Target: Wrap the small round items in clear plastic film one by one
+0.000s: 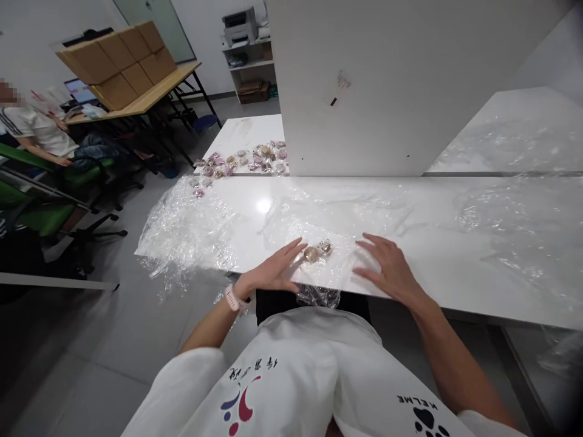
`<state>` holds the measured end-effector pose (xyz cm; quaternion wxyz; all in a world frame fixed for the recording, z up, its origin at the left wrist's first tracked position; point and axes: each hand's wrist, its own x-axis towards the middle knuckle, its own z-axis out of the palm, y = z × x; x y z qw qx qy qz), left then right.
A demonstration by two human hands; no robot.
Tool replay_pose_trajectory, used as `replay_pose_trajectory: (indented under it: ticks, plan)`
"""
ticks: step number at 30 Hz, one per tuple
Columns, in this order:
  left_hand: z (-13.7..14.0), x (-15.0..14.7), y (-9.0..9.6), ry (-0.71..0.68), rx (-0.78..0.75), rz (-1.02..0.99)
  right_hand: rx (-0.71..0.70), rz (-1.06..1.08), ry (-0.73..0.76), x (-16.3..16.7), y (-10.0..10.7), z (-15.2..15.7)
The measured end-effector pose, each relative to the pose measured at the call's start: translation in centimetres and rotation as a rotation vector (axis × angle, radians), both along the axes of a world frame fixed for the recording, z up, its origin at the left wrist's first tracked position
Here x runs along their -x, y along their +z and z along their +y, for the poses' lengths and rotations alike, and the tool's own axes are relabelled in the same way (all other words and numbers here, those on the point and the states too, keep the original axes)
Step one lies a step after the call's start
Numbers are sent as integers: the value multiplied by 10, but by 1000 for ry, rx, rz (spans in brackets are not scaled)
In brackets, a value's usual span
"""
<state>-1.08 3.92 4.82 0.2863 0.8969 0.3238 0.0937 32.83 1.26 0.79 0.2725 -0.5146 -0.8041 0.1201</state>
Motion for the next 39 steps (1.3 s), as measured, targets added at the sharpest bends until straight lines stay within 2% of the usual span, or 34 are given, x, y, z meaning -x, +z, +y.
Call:
replay_pose_trajectory:
  ticks: [2, 4, 6, 8, 11, 14, 15, 17, 19, 20, 23, 25, 26, 28, 30, 32, 36, 39]
  plan:
    - [-17, 11, -9, -1, -69, 17, -2, -65, 175, 7, -2, -13]
    - [-31, 7, -24, 94, -176, -44, -20, -44, 269, 22, -6, -27]
    - [-38, -5, -34, 211, -227, -178, -44, 62, 244, 38, -7, -34]
    - [-34, -18, -34, 346, -198, -309, -10, 184, 175, 49, 0, -28]
    - [-8, -29, -23, 605, -72, -356, 155, 293, 4, 55, 18, 5]
    - [28, -33, -14, 835, 15, -179, 306, 273, -155, 61, 29, 56]
    - [37, -34, -11, 887, -17, -108, 344, 226, -189, 64, 29, 72]
    - [47, -38, -6, 931, -190, -37, 395, 116, -231, 70, 25, 99]
    - [45, -44, -2, 865, -391, -108, 412, 44, -244, 75, 19, 117]
    - [41, -48, -1, 765, -438, -162, 410, 29, -244, 77, 17, 121]
    - [30, -59, -2, 372, -376, -171, 385, 11, -247, 79, 12, 123]
    - [31, -62, -9, 229, -303, -69, 252, 15, -267, 77, 10, 117]
    - [35, -61, -14, 213, -266, -30, 161, 23, -246, 76, 9, 112]
    - [44, -57, -23, 237, -176, -17, 32, 31, -93, 73, 6, 103]
    - [53, -49, -27, 280, -95, -81, 50, 18, 126, 69, 1, 94]
    - [58, -41, -24, 315, -17, -165, 127, 16, 224, 65, -2, 87]
    - [63, -27, -4, 345, 269, -272, 257, 73, 127, 61, 0, 80]
    - [70, -24, 7, 390, 457, -177, 464, 106, 91, 62, 10, 77]
